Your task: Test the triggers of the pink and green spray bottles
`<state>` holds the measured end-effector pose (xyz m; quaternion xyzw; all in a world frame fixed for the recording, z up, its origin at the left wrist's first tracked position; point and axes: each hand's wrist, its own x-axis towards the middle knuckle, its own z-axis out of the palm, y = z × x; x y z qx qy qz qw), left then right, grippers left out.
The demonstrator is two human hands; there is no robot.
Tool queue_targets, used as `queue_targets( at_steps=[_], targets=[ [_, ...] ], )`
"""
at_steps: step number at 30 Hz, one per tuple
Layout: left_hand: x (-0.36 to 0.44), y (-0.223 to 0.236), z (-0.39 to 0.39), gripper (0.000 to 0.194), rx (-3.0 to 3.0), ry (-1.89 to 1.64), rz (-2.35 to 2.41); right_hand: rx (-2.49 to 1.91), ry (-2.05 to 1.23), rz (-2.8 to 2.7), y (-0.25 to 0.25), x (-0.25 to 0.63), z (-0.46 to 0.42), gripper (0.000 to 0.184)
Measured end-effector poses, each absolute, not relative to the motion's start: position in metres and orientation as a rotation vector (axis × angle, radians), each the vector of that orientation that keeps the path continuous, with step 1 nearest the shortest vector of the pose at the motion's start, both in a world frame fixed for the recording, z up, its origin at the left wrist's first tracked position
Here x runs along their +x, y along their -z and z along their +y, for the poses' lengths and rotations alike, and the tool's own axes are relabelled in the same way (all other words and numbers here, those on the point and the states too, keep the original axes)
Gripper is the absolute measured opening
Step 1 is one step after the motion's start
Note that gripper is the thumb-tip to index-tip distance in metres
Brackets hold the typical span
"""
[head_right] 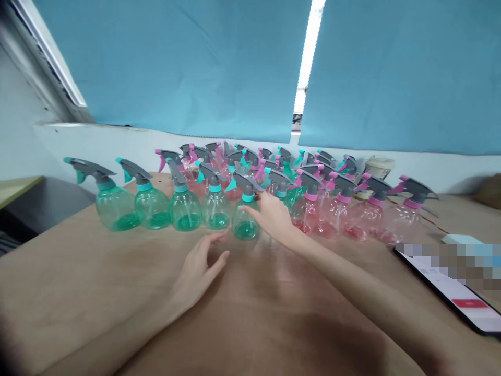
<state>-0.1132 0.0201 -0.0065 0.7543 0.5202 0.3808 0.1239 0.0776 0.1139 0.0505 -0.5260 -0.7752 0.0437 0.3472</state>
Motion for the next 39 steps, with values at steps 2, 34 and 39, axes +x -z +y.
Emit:
queue_targets(
  at_steps=[2,34,39],
  targets=[
    [-0.112,0.006,0.019,0.027,2.185,-1.129,1.508,-1.390,-0.116,-1.986,-0.050,0.076,0.116,0.047],
    [-0.110,0.005,0.018,0.024,2.176,-1.053,1.500,-1.564,0.103,-2.007,-0.046,0.070,0.111,0.055],
    [-0.110,0.004,0.017,0.024,2.209,-1.049,1.516,-1.415,0.090,-1.981,-0.066,0.102,0.100,0.027]
  ],
)
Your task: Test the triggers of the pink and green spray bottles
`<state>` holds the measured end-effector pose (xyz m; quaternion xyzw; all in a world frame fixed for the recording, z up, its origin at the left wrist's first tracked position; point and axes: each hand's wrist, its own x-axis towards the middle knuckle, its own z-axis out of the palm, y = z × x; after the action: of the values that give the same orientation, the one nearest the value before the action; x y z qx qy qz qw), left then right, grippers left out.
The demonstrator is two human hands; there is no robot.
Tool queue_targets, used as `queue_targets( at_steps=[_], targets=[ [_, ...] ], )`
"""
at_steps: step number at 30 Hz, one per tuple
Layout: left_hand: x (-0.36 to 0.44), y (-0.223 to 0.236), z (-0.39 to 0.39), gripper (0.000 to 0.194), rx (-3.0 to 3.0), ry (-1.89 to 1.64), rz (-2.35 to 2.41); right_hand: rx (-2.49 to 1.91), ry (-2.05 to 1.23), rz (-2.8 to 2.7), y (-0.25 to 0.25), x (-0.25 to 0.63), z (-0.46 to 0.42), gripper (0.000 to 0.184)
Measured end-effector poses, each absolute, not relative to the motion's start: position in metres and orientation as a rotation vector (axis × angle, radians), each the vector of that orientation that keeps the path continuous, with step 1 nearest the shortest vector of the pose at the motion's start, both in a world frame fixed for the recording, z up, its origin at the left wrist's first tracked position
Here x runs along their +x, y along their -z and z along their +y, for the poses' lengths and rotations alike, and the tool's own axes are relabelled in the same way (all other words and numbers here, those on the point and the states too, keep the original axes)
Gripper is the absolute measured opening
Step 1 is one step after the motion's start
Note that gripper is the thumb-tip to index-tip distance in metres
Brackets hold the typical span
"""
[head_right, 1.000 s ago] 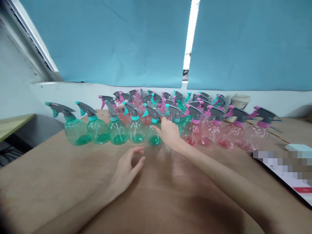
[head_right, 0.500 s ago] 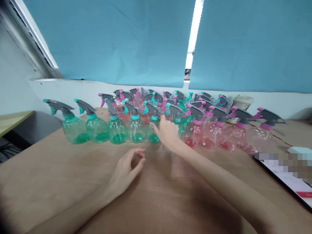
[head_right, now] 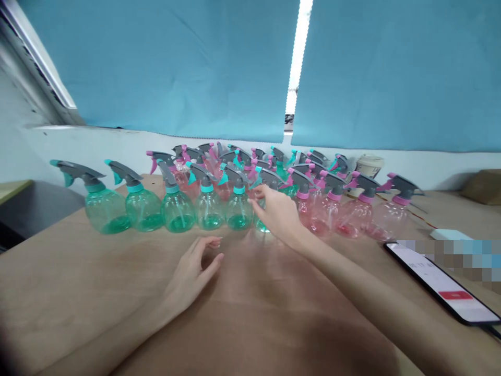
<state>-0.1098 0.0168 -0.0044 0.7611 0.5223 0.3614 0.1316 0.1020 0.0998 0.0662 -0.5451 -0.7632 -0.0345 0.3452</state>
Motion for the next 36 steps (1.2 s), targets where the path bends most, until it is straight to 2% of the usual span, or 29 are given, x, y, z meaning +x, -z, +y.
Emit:
queue_targets(
  at_steps=[2,5,10,17,22,29,36],
  targets=[
    [-0.110,0.004,0.017,0.024,2.206,-1.042,1.518,-1.379,0.166,-1.935,-0.079,0.116,0.104,0.021],
    [-0.110,0.003,0.017,0.023,2.193,-1.041,1.525,-1.361,0.256,-1.896,-0.097,0.132,0.117,0.027],
    [-0.110,0.003,0.018,0.023,2.184,-1.048,1.534,-1.501,0.196,-1.967,-0.114,0.132,0.137,0.031],
    [-0.110,0.002,0.017,0.023,2.172,-1.018,1.535,-1.656,0.329,-1.884,-0.124,0.120,0.145,0.049],
    [-0.110,0.002,0.016,0.023,2.174,-1.022,1.524,-1.679,0.317,-2.003,-0.121,0.117,0.145,0.044],
    [-0.109,0.002,0.015,0.022,2.191,-1.030,1.506,-1.513,0.476,-2.135,-0.122,0.125,0.143,0.050],
    [-0.102,0.002,0.012,0.021,2.209,-1.052,1.456,-1.422,0.194,-2.287,-0.129,0.133,0.119,0.052]
  ],
)
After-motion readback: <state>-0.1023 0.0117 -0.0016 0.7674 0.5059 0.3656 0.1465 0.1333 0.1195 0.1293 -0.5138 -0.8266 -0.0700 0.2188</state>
